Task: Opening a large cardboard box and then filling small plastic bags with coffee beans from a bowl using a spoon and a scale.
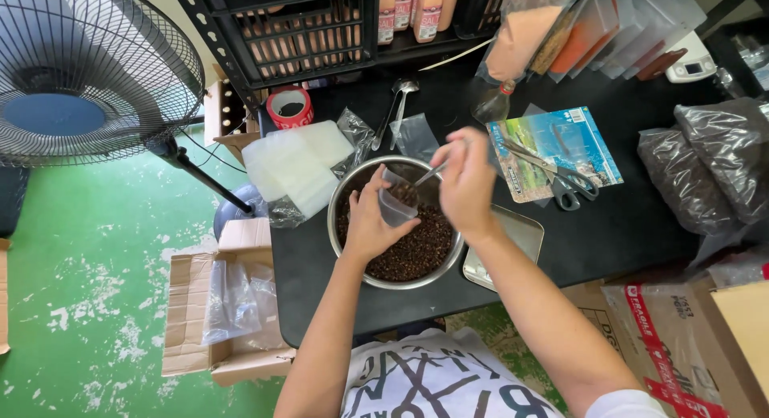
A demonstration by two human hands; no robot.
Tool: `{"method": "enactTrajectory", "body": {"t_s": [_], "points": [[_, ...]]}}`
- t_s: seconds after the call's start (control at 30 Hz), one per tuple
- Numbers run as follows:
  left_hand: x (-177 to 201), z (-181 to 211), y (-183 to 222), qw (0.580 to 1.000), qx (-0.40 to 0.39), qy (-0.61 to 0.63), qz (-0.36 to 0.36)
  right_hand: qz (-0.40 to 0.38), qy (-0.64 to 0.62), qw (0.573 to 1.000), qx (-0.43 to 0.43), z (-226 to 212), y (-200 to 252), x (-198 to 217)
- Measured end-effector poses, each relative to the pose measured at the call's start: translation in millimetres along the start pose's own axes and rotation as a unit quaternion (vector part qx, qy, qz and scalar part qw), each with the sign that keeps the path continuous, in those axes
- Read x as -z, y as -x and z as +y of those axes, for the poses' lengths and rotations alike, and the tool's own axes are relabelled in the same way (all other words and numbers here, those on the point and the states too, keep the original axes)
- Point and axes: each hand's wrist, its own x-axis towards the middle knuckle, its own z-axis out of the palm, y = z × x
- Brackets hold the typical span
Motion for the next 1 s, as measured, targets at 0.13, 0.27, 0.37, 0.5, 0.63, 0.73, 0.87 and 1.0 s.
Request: {"method": "enactTrajectory", "body": {"t_s": [0.13,0.27,0.37,0.5,0.63,0.73,0.87,1.0], "points": [[3,4,-3,1.000,0.013,-0.004,-0.001,-0.011,0.032,0.990,0.139,-13,13,6],[19,0,0,0.993,0.104,0.049,0.030,0.044,0.033,0.992,0.117,-2,3,31],[33,-5,5,0.979,0.170,0.097,0.049,0.021,0.099,0.989,0.110,53,28,16],[49,-1,14,0.960,0.186,0.185,0.093,-0.073,0.154,0.982,0.083,121,84,-6],[43,-33,23,0.937,0.192,0.252,0.144,-0.068,0.083,0.986,-0.126,106,99,-14],[39,-48,30,0.930,0.175,0.288,0.149,-0.041,0.057,0.970,-0.234,109,116,-33],[41,-48,23,0.936,0.164,0.276,0.141,-0.011,0.003,0.956,-0.294,116,115,-47],[54,-37,21,0.940,0.161,0.266,0.140,0.058,-0.048,0.939,-0.335,133,99,-28]]}}
